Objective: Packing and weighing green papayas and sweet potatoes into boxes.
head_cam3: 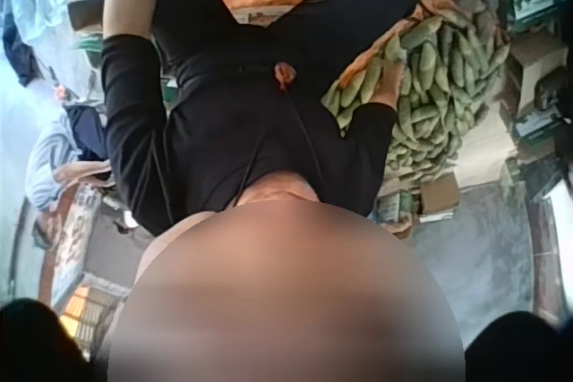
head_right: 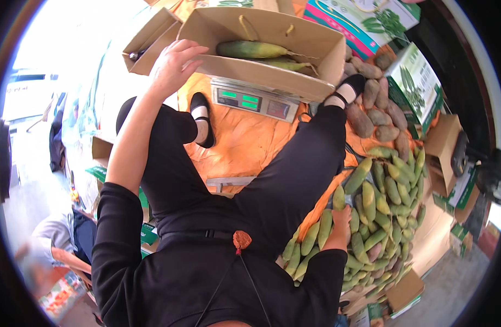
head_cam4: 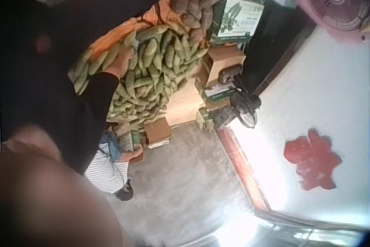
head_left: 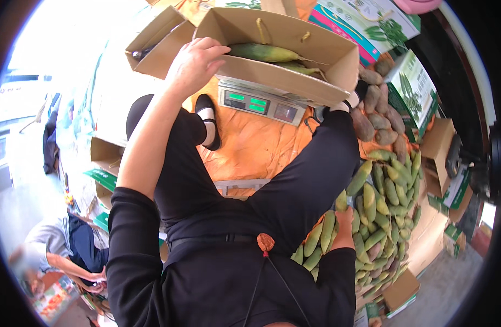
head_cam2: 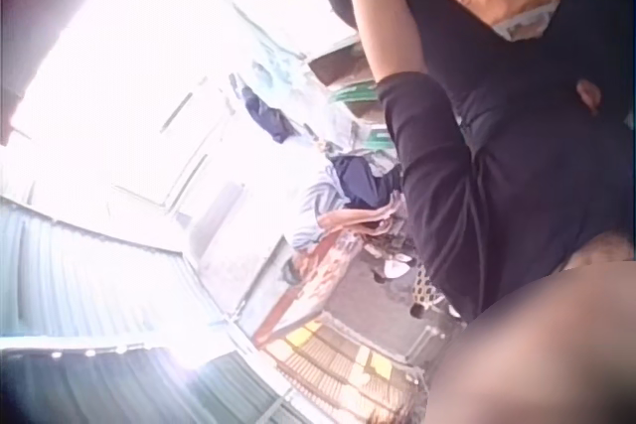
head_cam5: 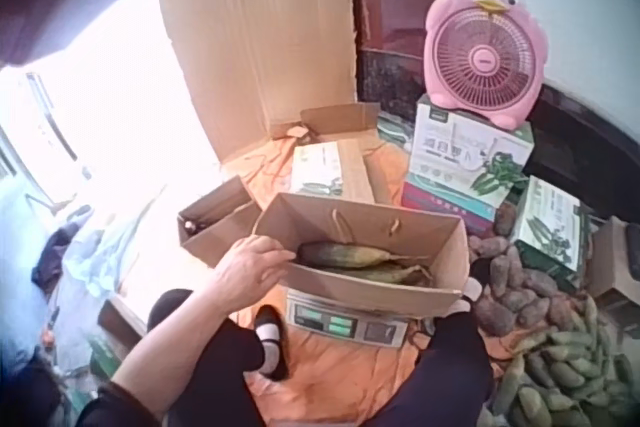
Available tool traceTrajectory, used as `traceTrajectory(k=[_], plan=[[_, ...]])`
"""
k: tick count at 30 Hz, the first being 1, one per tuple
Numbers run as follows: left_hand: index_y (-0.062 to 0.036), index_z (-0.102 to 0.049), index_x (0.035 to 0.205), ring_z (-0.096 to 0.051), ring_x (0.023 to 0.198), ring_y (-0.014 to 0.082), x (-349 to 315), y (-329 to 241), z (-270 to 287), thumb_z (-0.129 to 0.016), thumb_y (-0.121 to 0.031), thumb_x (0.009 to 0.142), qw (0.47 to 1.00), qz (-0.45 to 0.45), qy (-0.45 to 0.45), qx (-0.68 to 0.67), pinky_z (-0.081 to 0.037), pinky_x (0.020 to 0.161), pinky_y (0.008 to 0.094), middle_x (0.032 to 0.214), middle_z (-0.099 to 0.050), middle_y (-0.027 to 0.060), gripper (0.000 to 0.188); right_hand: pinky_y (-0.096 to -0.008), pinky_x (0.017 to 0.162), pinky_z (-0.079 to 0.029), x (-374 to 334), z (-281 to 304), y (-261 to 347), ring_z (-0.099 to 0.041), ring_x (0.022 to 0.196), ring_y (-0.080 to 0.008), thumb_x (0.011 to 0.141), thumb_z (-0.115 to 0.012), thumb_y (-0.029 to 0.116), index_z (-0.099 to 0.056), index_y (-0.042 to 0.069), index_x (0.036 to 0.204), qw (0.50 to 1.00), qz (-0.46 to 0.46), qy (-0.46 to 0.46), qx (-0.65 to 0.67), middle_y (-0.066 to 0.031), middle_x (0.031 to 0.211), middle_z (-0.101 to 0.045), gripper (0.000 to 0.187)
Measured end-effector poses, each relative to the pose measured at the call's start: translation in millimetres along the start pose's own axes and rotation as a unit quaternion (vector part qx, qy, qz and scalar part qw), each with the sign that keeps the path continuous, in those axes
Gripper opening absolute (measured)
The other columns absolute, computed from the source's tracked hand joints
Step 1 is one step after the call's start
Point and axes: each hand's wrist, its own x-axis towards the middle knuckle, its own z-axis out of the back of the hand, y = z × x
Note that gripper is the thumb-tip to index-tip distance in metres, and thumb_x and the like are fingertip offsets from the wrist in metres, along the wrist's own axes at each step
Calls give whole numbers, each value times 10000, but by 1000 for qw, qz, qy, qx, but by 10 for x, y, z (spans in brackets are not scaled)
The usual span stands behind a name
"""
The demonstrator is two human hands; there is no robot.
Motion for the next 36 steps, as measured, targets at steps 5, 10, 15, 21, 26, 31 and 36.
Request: traceTrajectory(k=[5,10,15,21,26,31,36], plan=[[-96,-645,1036,-547,1009,248,-11,1,-11,-635,-126,784,1000,-7,8,23,-418,907,383,994,-591,61,254,-509,1033,-322,-96,78,280,-247,1331,-338,631,-794,343,-201,174,1440,996,-33,78,-38,-97,1460,-258,1018],[-101,-647,1042,-540,1027,240,-26,-15,-12,-631,-140,794,1000,0,10,27,-409,921,378,1003,-591,55,252,-547,1005,-343,-336,361,515,-271,1315,-315,654,-791,290,-303,162,1370,995,-38,67,-70,-87,1419,-294,876],[-104,-647,1046,-539,1032,240,3,-33,-47,-620,-149,807,999,-3,23,28,-406,924,381,1017,-593,53,245,-573,979,-365,-138,167,334,-322,1298,-278,643,-804,287,-380,159,1296,998,-15,37,-38,-56,1394,-344,790],[-106,-646,1042,-537,1036,241,-41,-22,-20,-615,-148,812,999,0,26,35,-406,925,383,1019,-592,57,236,-550,947,-390,-437,244,517,-374,1257,-259,658,-796,299,-410,163,1264,993,-10,-38,-115,-46,1331,-404,731],[-100,-643,1050,-537,1033,242,-29,-17,-32,-616,-139,806,999,-7,21,27,-402,929,387,1017,-589,57,249,-535,936,-392,-521,259,496,-377,1254,-250,669,-785,317,-411,176,1277,993,-10,-60,-102,-42,1319,-408,727],[-101,-645,1053,-535,1033,238,-35,-15,12,-620,-138,802,1000,1,20,20,-398,932,385,1014,-588,57,255,-550,917,-382,-533,415,405,-402,1232,-272,670,-785,331,-393,146,1310,994,0,-105,14,-40,1334,-399,773],[-107,-649,1053,-535,1035,232,-52,-27,44,-624,-143,800,1000,12,13,-1,-392,939,391,1012,-587,56,257,-438,914,-431,-449,661,404,-494,1137,-267,774,-712,88,-338,51,1364,871,135,-197,430,-110,1341,-417,699]])
